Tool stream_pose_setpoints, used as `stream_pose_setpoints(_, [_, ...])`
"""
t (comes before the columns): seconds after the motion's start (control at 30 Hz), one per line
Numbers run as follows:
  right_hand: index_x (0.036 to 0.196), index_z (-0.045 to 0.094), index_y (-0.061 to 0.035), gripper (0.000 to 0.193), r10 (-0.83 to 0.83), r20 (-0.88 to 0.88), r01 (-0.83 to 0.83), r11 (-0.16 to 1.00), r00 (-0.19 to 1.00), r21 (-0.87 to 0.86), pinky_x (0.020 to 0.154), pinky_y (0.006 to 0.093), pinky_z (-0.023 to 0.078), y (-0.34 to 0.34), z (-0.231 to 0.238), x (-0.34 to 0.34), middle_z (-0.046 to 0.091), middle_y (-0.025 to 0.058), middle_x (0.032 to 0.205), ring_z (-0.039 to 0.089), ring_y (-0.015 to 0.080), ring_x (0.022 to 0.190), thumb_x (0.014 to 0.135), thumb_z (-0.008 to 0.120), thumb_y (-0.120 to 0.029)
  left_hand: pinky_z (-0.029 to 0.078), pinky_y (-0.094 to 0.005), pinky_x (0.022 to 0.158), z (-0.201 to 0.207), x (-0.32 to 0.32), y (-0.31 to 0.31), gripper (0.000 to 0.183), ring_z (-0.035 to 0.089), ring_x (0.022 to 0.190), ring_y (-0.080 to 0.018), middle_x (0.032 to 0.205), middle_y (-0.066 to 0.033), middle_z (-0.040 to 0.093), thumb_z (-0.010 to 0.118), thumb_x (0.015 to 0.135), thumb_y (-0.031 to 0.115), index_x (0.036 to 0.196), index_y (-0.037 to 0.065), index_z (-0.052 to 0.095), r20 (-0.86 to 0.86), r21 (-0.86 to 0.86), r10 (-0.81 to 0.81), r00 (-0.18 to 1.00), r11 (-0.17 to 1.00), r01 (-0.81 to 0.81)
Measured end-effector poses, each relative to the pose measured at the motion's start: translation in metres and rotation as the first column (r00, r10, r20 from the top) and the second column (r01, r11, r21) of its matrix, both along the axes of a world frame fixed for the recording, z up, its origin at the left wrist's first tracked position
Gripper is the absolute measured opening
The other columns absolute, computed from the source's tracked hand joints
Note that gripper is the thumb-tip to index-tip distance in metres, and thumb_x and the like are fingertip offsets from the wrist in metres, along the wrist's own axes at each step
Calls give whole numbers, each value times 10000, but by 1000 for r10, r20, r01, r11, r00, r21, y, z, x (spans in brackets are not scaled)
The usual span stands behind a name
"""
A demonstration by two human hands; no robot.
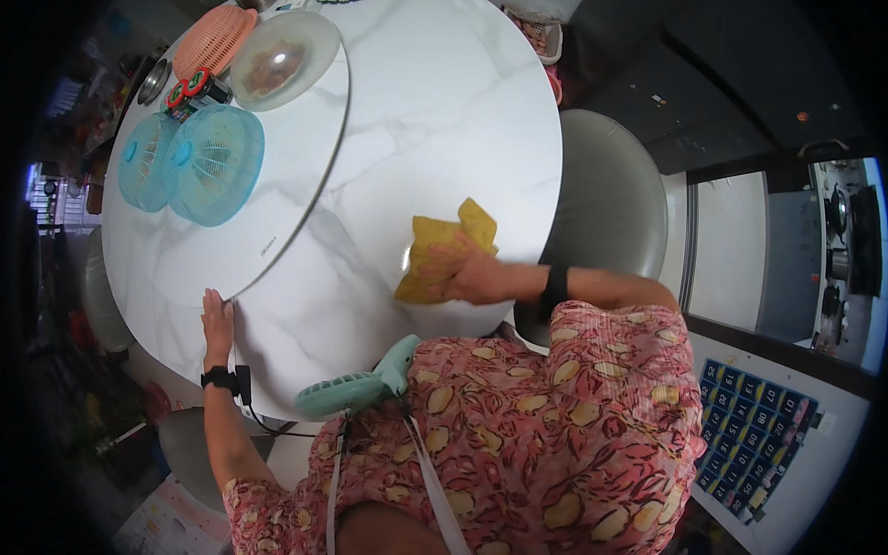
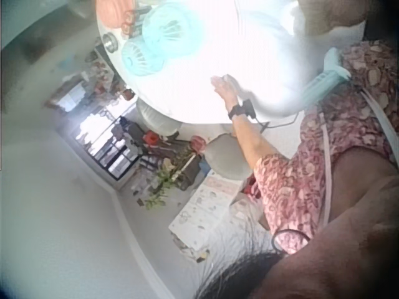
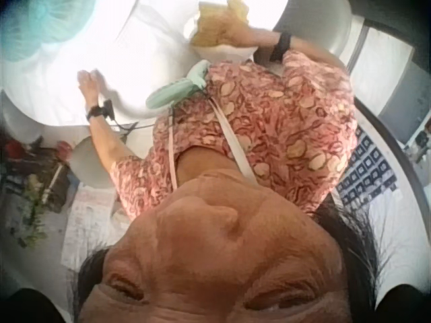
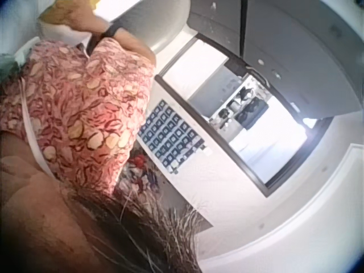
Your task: The person holds a remote control, presses buttons, and then wipes the surface of a circular dining table with a cloth.
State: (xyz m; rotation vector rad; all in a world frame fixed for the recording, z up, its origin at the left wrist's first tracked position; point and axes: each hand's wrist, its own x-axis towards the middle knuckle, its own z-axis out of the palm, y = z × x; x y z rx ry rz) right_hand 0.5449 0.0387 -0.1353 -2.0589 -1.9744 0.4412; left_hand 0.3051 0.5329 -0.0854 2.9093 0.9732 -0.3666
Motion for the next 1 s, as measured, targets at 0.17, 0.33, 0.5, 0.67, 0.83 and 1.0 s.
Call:
stream_pose_setpoints(0.17, [1245, 505, -328, 365, -468, 270, 491, 871, 841, -17, 966, 664, 143, -26, -22, 81, 305, 75, 1411, 171, 320, 1328, 886, 443, -357, 133, -495, 1066, 12, -67, -81, 558, 193, 1333, -358, 1423, -196, 261, 468, 905, 260, 1366, 7, 282, 77, -148, 45, 996, 988, -33])
stream_pose_setpoints(0.33, [1397, 217, -353, 495, -855, 290, 901, 388, 430, -193, 977, 688, 49, 0, -14, 179, 98, 75, 1490, 64, 379, 1346, 920, 223, -486, 152, -494, 1062, 19, -111, -154, 541, 196, 1328, -377, 1414, -214, 267, 496, 887, 246, 1342, 3, 332, 286, -236, 174, 942, 966, -107])
stream_pose_setpoints(0.5, [1418, 146, -322, 581, -924, 184, 911, 266, 334, -314, 948, 725, -3, 75, 5, 172, 19, 64, 1501, -27, 416, 1346, 893, 252, -546, 155, -505, 1061, 23, -118, -191, 491, 198, 1324, -393, 1408, -224, 272, 512, 863, 161, 1307, -5, 383, 354, -125, 63, 933, 992, -20])
stream_pose_setpoints(0.67, [1430, 114, -287, 641, -795, 119, 781, 538, 596, -316, 944, 727, -14, 158, -4, 114, -25, 67, 1502, -47, 393, 1353, 879, 261, -580, 150, -542, 1055, 22, -76, -205, 551, 203, 1319, -404, 1403, -224, 275, 558, 815, 77, 1321, 5, 354, 382, -98, -53, 923, 990, 98])
stream_pose_setpoints(0.83, [1422, 163, -288, 572, -618, 84, 615, 742, 782, -268, 947, 724, -25, 203, -22, 47, 31, 74, 1500, -8, 400, 1352, 905, 281, -503, 154, -554, 1049, 24, -70, -219, 523, 217, 1305, -427, 1390, -240, 286, 560, 813, 65, 1293, -21, 373, 380, -78, -125, 916, 983, 166])
stream_pose_setpoints(1.0, [1322, 405, -140, 426, -378, 34, 369, 917, 925, 150, 998, 644, 76, 165, -71, -27, 385, 110, 1355, 270, 346, 1291, 921, 390, -283, 155, -556, 1044, 8, -94, -231, 467, 242, 1295, -425, 1376, -247, 307, 555, 816, 68, 1248, -39, 416, 337, -105, -70, 939, 988, 111])
